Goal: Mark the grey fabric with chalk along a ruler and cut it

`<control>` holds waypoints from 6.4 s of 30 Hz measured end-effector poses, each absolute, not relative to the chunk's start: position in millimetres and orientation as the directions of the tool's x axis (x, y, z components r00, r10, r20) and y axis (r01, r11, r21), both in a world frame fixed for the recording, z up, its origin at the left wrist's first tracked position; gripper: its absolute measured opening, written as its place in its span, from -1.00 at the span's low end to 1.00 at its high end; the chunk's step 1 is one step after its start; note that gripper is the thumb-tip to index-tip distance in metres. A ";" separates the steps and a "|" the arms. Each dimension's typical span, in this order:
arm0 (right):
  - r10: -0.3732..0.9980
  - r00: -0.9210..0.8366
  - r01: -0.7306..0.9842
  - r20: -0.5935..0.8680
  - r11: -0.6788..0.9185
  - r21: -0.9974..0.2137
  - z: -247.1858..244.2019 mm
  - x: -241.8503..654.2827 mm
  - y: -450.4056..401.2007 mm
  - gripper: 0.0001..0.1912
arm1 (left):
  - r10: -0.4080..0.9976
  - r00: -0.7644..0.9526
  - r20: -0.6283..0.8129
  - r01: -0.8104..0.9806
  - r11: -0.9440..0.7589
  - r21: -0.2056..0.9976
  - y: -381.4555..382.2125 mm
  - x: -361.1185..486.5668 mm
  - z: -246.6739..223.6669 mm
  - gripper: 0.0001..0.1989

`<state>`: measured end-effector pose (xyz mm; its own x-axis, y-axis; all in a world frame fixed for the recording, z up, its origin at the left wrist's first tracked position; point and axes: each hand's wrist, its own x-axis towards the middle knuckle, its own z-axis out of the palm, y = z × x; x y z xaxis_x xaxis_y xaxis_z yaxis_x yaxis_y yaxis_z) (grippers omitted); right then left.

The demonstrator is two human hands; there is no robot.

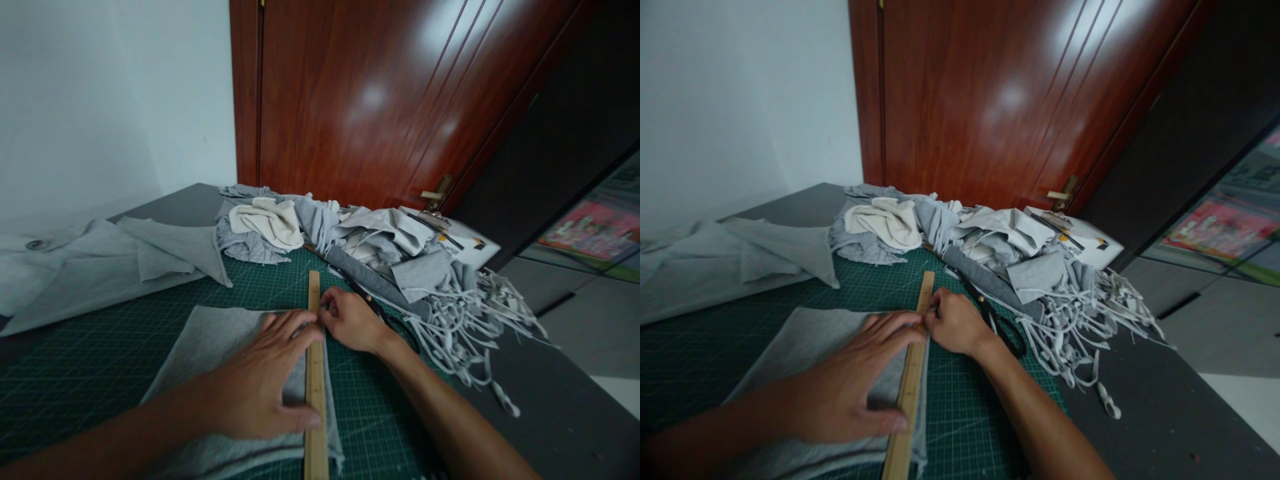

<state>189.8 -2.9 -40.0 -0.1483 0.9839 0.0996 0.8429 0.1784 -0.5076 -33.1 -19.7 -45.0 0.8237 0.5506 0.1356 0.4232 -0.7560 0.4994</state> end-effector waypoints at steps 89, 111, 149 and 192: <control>0.865 -0.371 0.926 -0.338 0.320 -0.199 -4.2 167.5 -43.0 0.61 | 0.913 0.379 0.151 0.342 -0.290 0.894 -3.2 -9.9 -59.0 -0.75; 0.846 -0.298 0.954 -0.443 0.276 -0.115 8.7 160.8 -42.1 0.53 | 0.797 0.549 0.251 0.433 -0.528 0.731 -0.2 -17.7 -39.0 -0.68; 0.858 -0.393 0.916 -0.330 0.335 -0.220 -9.1 183.0 -37.1 0.75 | 0.492 0.860 0.136 0.414 -0.827 0.379 21.2 -39.5 -65.0 0.48; 0.842 -0.423 0.900 -0.333 0.349 -0.261 -6.8 189.5 -41.1 0.71 | 0.549 0.834 0.055 0.443 -0.727 0.525 7.0 -28.5 -51.7 0.51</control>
